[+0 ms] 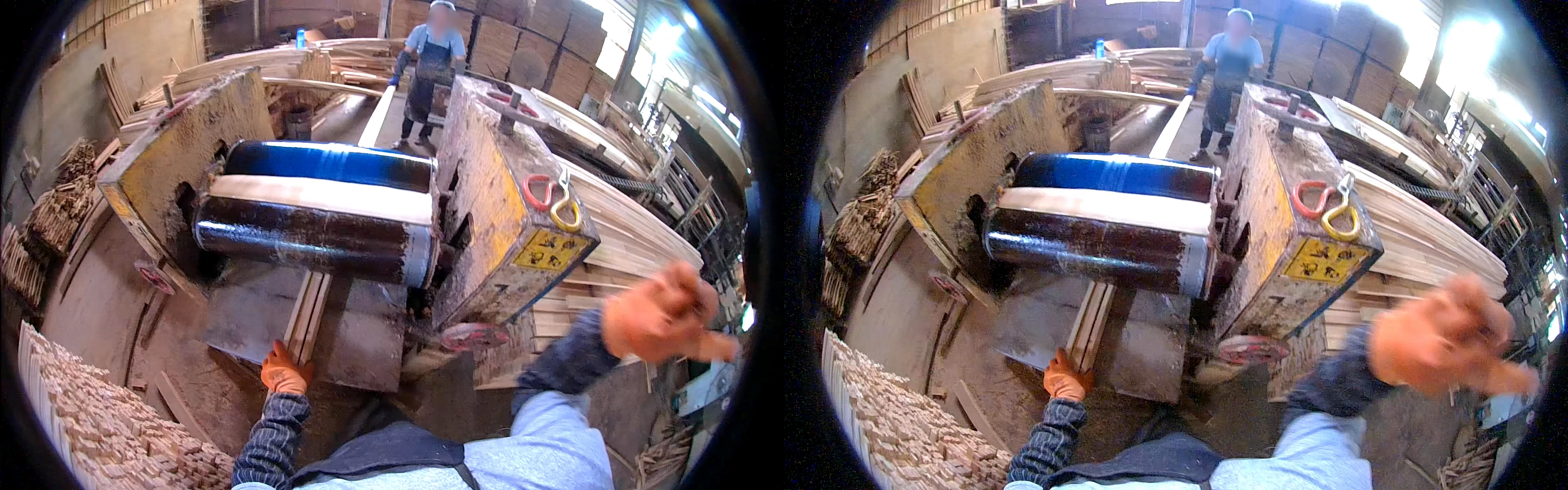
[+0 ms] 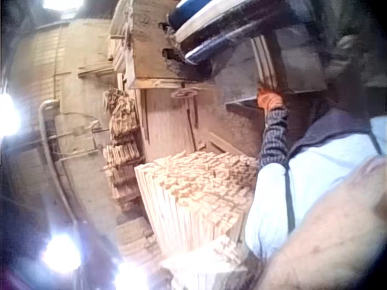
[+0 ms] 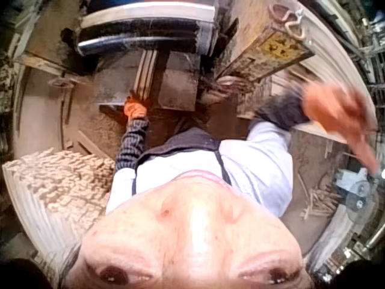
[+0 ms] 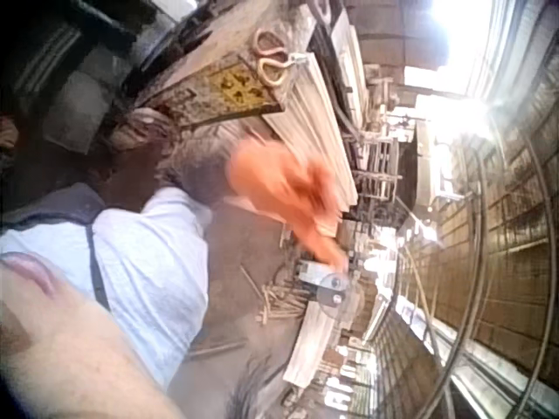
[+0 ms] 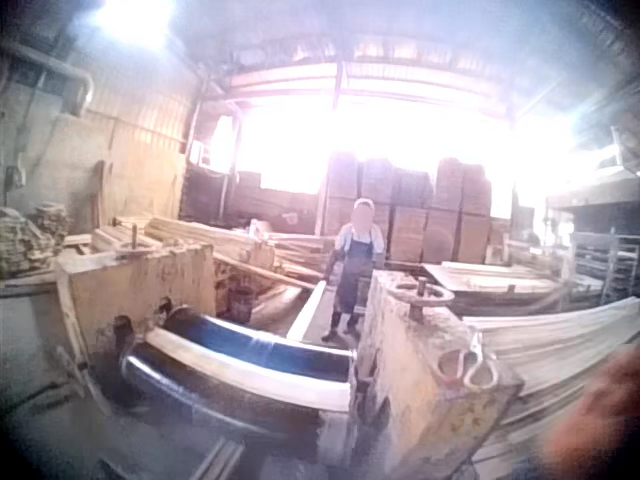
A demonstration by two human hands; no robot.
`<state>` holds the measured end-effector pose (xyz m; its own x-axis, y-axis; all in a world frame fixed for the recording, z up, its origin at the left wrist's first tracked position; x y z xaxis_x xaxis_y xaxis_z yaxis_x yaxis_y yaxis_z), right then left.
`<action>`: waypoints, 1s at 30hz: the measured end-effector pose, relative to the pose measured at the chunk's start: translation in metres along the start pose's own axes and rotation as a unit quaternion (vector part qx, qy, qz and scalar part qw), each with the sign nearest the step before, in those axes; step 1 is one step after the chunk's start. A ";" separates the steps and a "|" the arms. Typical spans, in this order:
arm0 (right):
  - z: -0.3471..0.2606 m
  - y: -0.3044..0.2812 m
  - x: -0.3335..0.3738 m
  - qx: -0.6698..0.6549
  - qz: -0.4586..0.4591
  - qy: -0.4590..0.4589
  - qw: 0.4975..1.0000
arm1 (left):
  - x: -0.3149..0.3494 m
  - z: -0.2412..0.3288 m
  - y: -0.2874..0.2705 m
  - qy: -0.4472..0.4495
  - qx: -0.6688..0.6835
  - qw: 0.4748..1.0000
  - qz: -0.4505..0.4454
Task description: The person picks up several wooden planks from a large stack and feeds them into a sanding machine while a second person receives them on the other side.
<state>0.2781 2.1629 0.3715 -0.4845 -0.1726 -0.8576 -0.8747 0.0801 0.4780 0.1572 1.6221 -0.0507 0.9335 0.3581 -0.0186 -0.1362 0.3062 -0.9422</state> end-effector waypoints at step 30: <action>-0.224 -0.191 0.519 -0.345 -0.900 -0.193 0.182 | 0.063 -0.086 0.007 -0.041 0.082 0.985 0.145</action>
<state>0.1968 1.8379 -0.1221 0.4977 0.7833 0.3724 0.5253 0.0695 -0.8481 0.2433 1.5706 -0.0875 0.8189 0.5190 -0.2451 -0.4507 0.3171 -0.8345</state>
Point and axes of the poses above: each hand's wrist, its own x-axis away from the middle knuckle, its own y-axis out of the palm, z = x × y, the point moved 10 cm from there along -x, towards the middle knuckle, and after that the axes turned 7 degrees about y, right-handed, at the moved point
